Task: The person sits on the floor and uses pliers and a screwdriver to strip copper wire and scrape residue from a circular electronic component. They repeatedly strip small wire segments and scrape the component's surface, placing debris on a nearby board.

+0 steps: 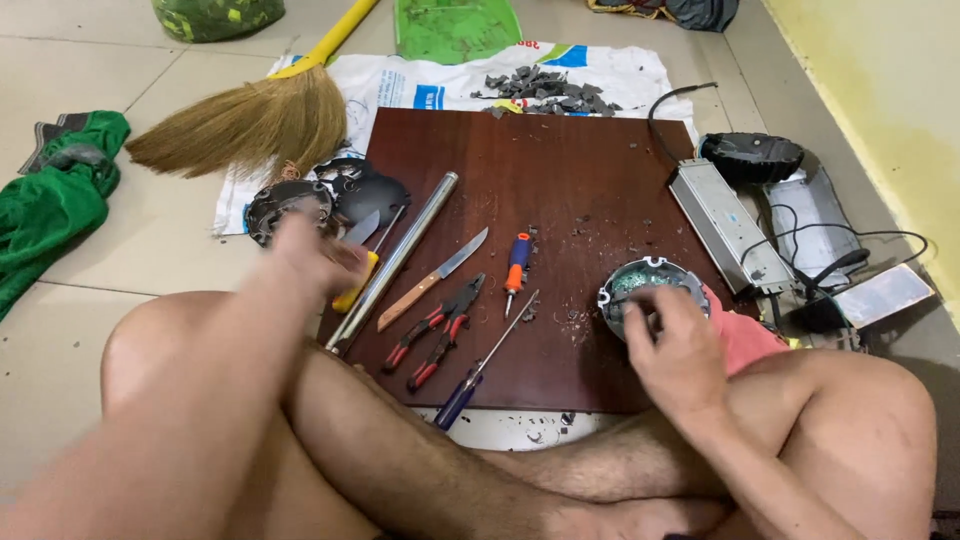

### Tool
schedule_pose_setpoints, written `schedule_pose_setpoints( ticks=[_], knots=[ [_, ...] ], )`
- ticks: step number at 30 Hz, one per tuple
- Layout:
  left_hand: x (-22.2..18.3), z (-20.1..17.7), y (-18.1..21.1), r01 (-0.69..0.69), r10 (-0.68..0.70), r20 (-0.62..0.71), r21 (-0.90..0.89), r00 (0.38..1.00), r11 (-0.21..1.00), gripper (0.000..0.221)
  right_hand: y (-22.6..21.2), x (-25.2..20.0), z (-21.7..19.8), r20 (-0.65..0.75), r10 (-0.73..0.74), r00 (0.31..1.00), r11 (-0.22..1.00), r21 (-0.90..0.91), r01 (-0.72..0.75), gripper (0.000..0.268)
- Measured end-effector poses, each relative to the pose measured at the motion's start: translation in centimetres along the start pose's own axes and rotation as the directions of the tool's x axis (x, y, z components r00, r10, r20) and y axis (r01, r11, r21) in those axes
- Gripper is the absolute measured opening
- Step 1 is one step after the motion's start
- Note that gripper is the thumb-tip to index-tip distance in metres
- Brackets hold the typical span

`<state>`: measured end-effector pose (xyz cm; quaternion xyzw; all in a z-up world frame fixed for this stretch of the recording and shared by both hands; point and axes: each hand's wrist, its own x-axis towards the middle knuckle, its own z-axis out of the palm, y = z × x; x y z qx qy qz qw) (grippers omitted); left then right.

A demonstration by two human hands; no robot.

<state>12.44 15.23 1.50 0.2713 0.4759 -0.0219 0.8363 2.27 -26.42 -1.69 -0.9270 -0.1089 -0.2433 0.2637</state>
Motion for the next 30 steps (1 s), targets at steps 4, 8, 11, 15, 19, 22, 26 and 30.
schedule_pose_setpoints(
  ticks=[4,8,11,15,19,22,26,30],
  knots=[
    [-3.6,1.3,5.6,-0.294,0.318,0.22,-0.137,0.922,0.946,0.083,1.7,1.8,-1.3,-0.065,0.089,0.994,0.946,-0.308,-0.105,0.046],
    [-5.3,0.9,3.6,-0.286,0.343,0.171,-0.288,0.924,0.914,0.114,0.9,3.1,-2.6,0.164,0.575,0.802,0.8,-0.319,-0.508,0.097],
    [-0.6,1.0,-2.4,-0.438,0.397,0.189,0.469,0.898,0.767,0.025,5.1,2.6,-0.5,0.21,0.665,0.717,0.745,-0.261,-0.614,0.112],
    [-0.7,-0.4,-13.5,-0.421,0.284,0.513,0.846,0.81,-0.327,0.044,6.4,3.1,0.1,0.298,0.697,0.652,0.717,-0.267,-0.644,0.121],
    [-1.7,-2.1,-18.2,-0.497,-0.026,0.611,0.617,0.791,-0.61,0.049,7.1,3.1,0.7,0.321,0.735,0.597,0.671,-0.216,-0.71,0.116],
    [3.1,-2.7,-19.7,-0.443,0.001,0.591,0.605,0.807,-0.662,0.04,7.2,3.3,0.8,0.32,0.739,0.593,0.663,-0.188,-0.725,0.111],
    [-1.3,-2.8,-18.7,-0.416,0.05,0.549,0.685,0.834,-0.598,0.043,5.5,3.6,0.2,0.322,0.724,0.61,0.689,-0.292,-0.664,0.105],
    [-5.1,-2.0,-20.5,-0.374,0.134,0.597,0.645,0.791,-0.666,0.029,2.9,2.0,0.2,0.316,0.664,0.677,0.748,-0.288,-0.598,0.099]
  ],
)
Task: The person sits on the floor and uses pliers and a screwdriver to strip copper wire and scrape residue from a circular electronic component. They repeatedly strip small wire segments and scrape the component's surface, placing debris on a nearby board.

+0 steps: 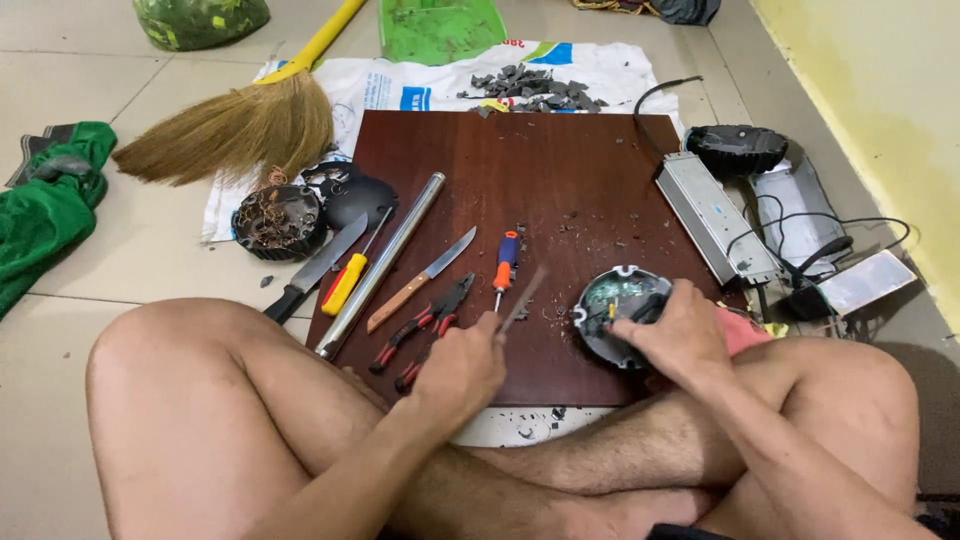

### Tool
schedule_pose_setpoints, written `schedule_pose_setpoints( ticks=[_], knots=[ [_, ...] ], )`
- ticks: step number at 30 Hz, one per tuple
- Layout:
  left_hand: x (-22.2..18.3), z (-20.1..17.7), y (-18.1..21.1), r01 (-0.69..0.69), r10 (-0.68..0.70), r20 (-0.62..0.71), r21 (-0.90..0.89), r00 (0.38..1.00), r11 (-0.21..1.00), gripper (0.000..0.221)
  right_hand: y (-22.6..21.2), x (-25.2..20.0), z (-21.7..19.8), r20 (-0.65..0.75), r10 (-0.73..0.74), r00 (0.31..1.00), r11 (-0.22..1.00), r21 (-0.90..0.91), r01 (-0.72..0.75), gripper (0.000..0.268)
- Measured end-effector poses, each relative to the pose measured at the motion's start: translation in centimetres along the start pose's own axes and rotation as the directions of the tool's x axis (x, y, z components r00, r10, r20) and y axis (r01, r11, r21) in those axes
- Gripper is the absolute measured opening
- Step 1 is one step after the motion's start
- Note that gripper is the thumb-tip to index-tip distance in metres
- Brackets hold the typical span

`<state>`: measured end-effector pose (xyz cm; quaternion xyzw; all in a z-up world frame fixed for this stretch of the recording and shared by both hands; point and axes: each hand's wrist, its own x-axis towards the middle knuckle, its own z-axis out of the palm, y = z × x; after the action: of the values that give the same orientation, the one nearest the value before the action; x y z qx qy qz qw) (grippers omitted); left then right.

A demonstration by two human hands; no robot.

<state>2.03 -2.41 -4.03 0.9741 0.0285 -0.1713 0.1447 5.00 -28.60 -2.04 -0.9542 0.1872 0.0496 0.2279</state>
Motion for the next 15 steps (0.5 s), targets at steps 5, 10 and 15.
schedule_pose_setpoints(
  ticks=[5,10,15],
  knots=[
    [-6.7,-6.3,2.8,-0.198,0.265,0.17,-0.333,0.949,0.922,0.05,1.8,1.2,1.8,-0.092,-0.138,0.986,0.99,-0.034,0.136,0.096],
    [-8.5,-7.1,4.1,-0.278,0.315,0.157,-0.222,0.936,0.935,0.044,2.2,1.4,1.2,-0.016,-0.155,0.988,0.987,-0.032,0.154,0.105],
    [-7.8,-5.6,4.6,-0.32,0.328,0.078,-0.101,0.941,0.942,0.027,2.3,1.1,1.2,0.007,-0.145,0.989,0.989,0.022,0.145,0.107]
  ],
)
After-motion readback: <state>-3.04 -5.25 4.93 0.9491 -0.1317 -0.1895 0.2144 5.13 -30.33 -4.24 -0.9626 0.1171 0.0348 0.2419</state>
